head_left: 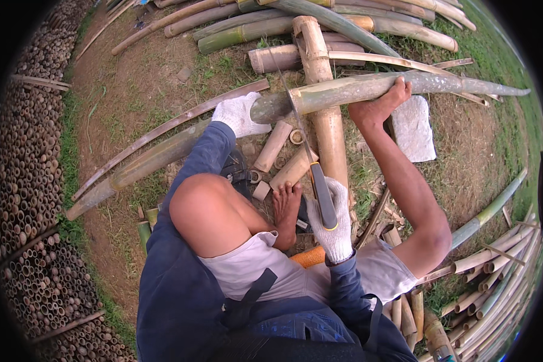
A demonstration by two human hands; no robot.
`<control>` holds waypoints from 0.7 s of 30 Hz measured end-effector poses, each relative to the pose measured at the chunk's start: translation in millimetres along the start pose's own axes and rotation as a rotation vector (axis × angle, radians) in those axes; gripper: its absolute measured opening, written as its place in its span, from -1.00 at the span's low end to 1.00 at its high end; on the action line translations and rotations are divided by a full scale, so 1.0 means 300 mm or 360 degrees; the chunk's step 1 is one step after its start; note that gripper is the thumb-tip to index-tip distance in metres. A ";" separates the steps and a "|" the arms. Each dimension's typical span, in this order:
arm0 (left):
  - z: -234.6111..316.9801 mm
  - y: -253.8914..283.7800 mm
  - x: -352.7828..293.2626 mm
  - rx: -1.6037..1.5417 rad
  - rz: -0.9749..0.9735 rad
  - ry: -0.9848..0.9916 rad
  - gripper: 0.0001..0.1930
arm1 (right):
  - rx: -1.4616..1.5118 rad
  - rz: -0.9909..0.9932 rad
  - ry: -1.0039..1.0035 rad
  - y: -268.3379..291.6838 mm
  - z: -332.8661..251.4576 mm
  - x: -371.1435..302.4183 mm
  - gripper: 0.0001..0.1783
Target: The person sits on the ground and uses a hand saw to cut long bamboo poles into shorter sections. They hold the bamboo with their hands and feet, saw through the material, and place the cut pieces aside.
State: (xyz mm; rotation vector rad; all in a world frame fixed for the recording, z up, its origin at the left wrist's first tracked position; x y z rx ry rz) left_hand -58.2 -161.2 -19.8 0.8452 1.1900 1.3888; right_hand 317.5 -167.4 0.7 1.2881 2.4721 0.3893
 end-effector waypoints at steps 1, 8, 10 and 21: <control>0.004 -0.003 -0.005 0.0012 -0.0032 0.0013 0.04 | -0.0018 0.0001 -0.0042 0.052 -0.023 -0.084 -0.32; -0.011 -0.028 0.012 0.0045 0.0074 -0.0010 0.05 | -0.0237 -0.0030 -0.0134 0.218 -0.166 -0.309 -0.37; -0.008 -0.027 0.012 0.0095 0.0084 -0.0020 0.06 | -0.0120 0.0038 -0.0084 0.157 -0.159 -0.127 -0.39; -0.008 -0.030 0.017 0.0123 -0.0060 0.0044 0.09 | -0.0028 -0.0086 -0.0143 0.128 -0.009 -0.222 -0.30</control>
Point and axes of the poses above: each hand's wrist, its own x-axis towards the middle knuckle, its own y-axis out of the back of the hand, z = x × y, the point moved 2 cm from there along x, towards the middle knuckle, and after that the axes turned 14 degrees about -y, right-handed, at the moved point
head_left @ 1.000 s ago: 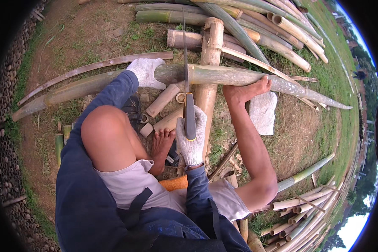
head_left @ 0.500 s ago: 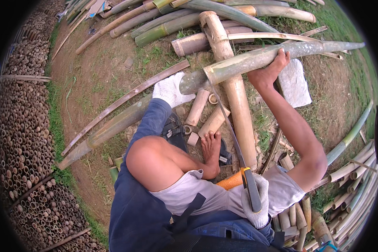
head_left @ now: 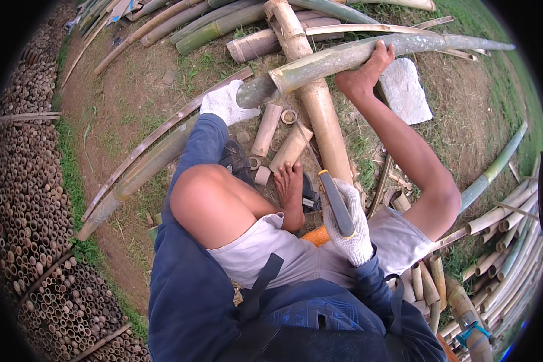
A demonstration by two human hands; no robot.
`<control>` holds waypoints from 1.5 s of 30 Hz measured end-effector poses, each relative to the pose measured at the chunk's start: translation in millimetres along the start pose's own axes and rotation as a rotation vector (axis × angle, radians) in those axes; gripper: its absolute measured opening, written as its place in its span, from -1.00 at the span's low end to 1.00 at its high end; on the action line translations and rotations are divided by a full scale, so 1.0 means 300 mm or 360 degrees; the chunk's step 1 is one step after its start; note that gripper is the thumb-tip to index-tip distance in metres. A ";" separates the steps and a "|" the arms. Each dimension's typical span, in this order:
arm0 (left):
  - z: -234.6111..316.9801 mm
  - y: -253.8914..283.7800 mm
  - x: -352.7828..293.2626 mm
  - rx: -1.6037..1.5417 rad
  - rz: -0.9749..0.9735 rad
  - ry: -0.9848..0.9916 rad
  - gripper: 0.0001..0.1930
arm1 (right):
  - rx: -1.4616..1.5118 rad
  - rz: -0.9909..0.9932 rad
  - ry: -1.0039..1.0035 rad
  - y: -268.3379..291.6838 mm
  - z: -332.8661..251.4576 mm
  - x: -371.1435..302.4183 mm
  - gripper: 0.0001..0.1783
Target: The person sits on the ground and uses a hand saw to cut long bamboo poles into shorter sections. They hold the bamboo with their hands and feet, saw through the material, and place the cut pieces aside.
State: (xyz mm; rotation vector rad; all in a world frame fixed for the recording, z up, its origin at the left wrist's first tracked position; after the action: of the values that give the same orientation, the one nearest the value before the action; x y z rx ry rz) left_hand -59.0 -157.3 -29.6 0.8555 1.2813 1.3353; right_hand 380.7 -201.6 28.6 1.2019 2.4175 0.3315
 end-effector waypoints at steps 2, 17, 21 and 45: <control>-0.013 -0.019 0.003 -0.0038 -0.0007 0.0004 0.09 | -0.0325 0.0037 0.0109 0.107 -0.021 -0.220 -0.36; -0.019 -0.001 -0.004 -0.0044 0.0025 0.0018 0.07 | -0.0026 0.0084 0.0189 -0.136 0.089 0.230 -0.44; -0.035 -0.036 0.000 -0.0073 0.0076 0.0018 0.08 | -0.0250 0.0002 -0.0062 0.057 0.158 -0.289 -0.42; 0.046 0.007 -0.036 -0.0096 0.0135 0.0021 0.07 | 0.0236 0.0002 0.0022 -0.108 -0.032 0.256 -0.33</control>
State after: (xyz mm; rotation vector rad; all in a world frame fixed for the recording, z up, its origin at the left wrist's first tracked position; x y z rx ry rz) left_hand -44.0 -164.5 -23.5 0.8684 1.2201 1.4412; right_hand 312.0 -159.6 4.5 1.2674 2.4901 0.1632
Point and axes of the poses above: each hand's wrist, its own x-axis towards the middle knuckle, its own y-axis out of the back of the hand, z = x × y, the point moved 2 cm from there along x, towards the middle knuckle, and after that the axes turned 14 degrees about -y, right-handed, at the moved point
